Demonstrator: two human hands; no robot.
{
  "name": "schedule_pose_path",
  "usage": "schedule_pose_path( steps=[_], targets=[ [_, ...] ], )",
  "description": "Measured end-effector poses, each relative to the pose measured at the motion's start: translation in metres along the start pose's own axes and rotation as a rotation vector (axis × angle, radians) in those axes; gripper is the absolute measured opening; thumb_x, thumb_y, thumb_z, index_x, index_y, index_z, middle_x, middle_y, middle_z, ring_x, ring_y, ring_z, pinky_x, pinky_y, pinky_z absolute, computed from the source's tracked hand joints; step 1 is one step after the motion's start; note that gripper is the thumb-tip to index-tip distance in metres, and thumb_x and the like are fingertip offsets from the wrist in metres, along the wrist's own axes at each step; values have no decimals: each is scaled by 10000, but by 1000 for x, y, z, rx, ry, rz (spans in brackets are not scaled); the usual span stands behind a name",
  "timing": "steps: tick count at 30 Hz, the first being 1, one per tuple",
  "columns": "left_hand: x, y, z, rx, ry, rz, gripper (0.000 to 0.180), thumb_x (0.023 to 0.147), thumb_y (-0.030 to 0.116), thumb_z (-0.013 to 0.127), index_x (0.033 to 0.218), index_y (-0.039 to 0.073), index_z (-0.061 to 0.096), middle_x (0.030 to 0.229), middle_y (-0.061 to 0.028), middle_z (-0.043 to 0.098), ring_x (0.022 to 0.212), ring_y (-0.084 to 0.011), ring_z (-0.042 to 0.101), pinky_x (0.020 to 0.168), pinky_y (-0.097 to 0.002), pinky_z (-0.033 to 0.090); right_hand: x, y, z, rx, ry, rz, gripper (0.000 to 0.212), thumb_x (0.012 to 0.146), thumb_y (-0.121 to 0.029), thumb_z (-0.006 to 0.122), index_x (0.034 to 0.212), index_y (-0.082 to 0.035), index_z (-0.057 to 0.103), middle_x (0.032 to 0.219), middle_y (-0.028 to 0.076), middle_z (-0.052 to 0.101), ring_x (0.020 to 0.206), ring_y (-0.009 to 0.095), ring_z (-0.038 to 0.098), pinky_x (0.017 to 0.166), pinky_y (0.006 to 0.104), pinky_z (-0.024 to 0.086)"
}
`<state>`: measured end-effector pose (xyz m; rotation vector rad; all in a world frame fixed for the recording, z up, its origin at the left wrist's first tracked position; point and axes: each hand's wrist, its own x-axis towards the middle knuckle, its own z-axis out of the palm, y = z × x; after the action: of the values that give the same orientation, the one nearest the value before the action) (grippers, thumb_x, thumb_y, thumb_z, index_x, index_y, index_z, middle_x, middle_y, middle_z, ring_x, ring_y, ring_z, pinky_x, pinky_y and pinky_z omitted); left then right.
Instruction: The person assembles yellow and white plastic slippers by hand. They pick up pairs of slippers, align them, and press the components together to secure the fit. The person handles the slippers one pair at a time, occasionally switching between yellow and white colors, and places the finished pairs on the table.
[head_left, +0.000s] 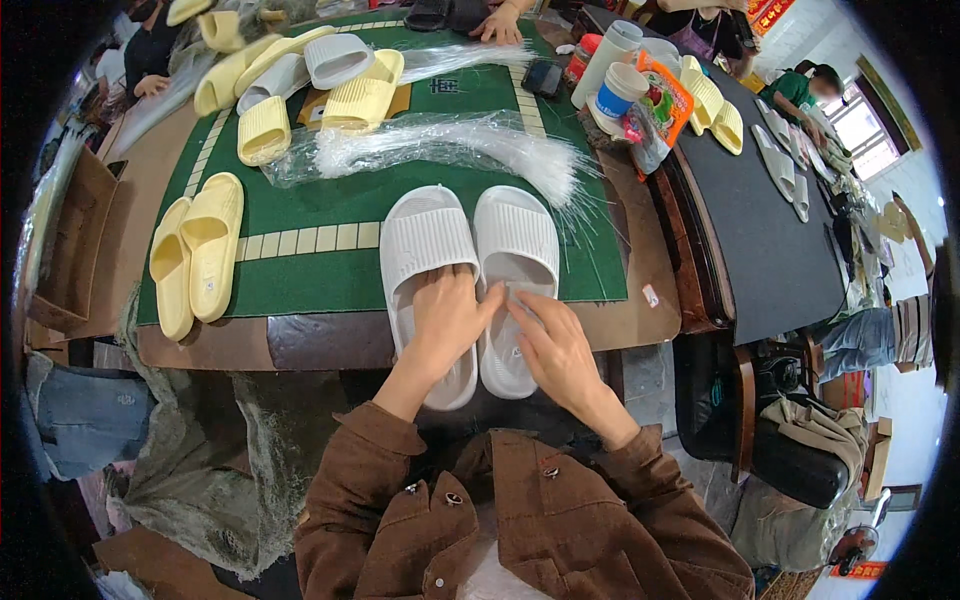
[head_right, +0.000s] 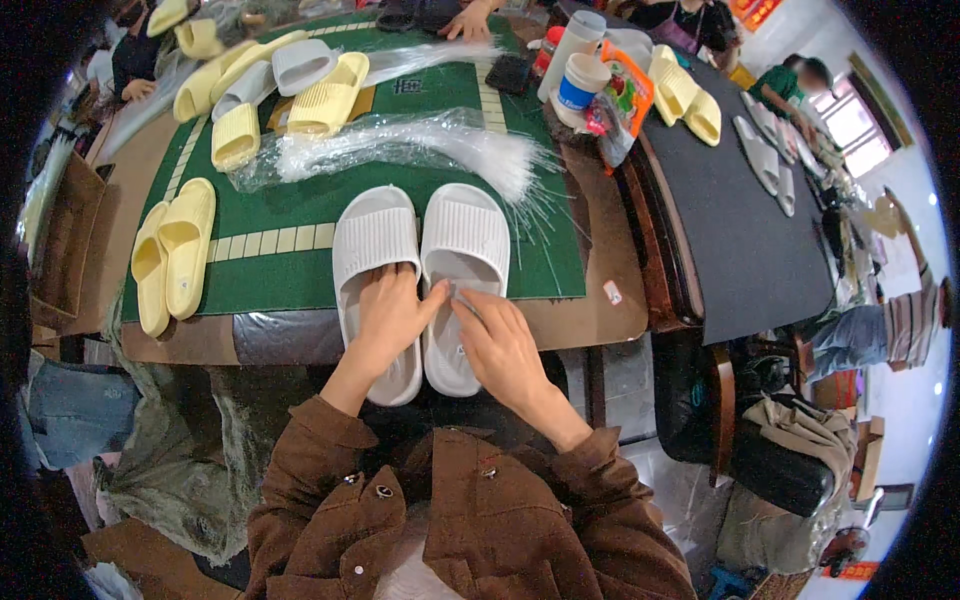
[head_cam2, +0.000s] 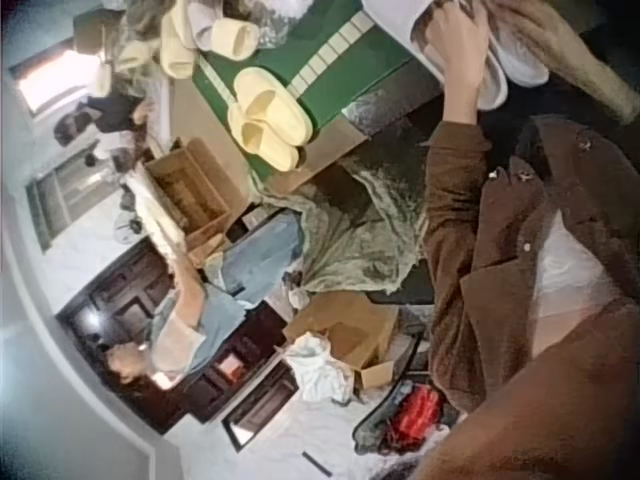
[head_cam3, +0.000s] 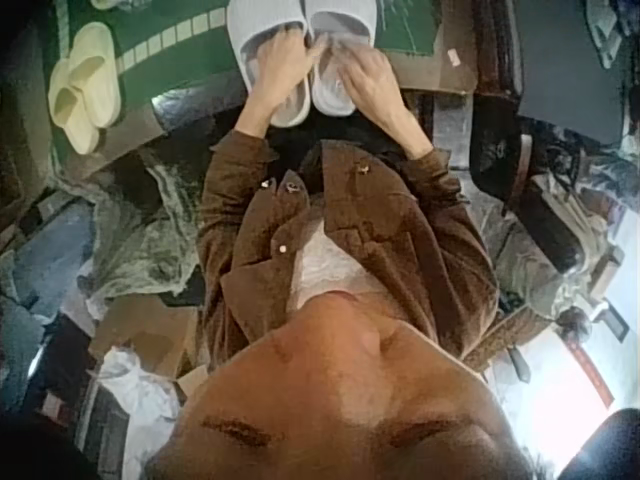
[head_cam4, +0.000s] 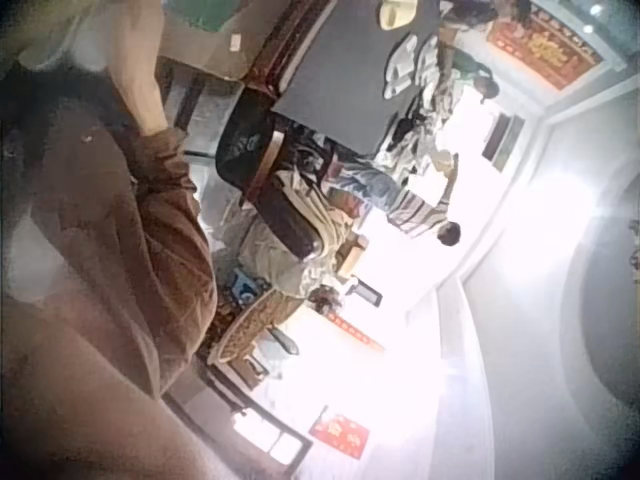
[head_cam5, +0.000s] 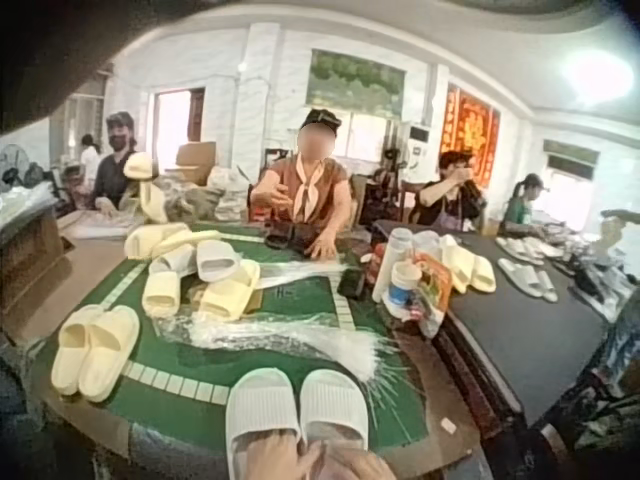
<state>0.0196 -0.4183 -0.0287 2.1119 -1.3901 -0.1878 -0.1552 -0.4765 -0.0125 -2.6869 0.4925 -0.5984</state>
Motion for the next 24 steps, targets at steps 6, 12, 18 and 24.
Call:
schedule_pose_path(
  steps=[6, 12, 18, 24],
  targets=[
    [-2, -5, 1, -8, 1, 42, 573, 839, 423, 637, 1011, -121, 583, 1001, -313, 611, 830, -410, 651, 704, -453, 534, 7, 4, 6, -137, 40, -44, 432, 802, -61, 621, 1203, 73, 534, 1235, 187, 532, 1168, 346, 515, 1030, 439, 398],
    [1, 0, -24, -44, -261, -26, 747, 783, 531, 687, 1103, -127, 533, 1050, -315, 596, 934, -423, 630, 770, -473, 517, 21, 11, 11, -170, 71, -41, 367, 794, -33, 615, 1142, 70, 563, 1215, 194, 552, 1104, 342, 554, 978, 425, 448],
    [0, -4, -19, 3, -251, -18, 716, 755, 508, 701, 1101, -102, 555, 1088, -292, 595, 960, -421, 620, 797, -470, 510, 30, 5, -32, 269, 218, 170, 168, 831, 17, 607, 987, -8, 666, 918, 126, 670, 725, 246, 655, 632, 326, 527],
    [-1, -7, 2, -8, -55, 4, 627, 804, 444, 644, 1092, -107, 558, 1059, -309, 590, 903, -445, 619, 775, -501, 506, 91, 95, -35, 193, 258, 470, 216, 875, -193, 629, 909, 13, 685, 834, 168, 683, 770, 274, 680, 648, 353, 519]
  ],
)
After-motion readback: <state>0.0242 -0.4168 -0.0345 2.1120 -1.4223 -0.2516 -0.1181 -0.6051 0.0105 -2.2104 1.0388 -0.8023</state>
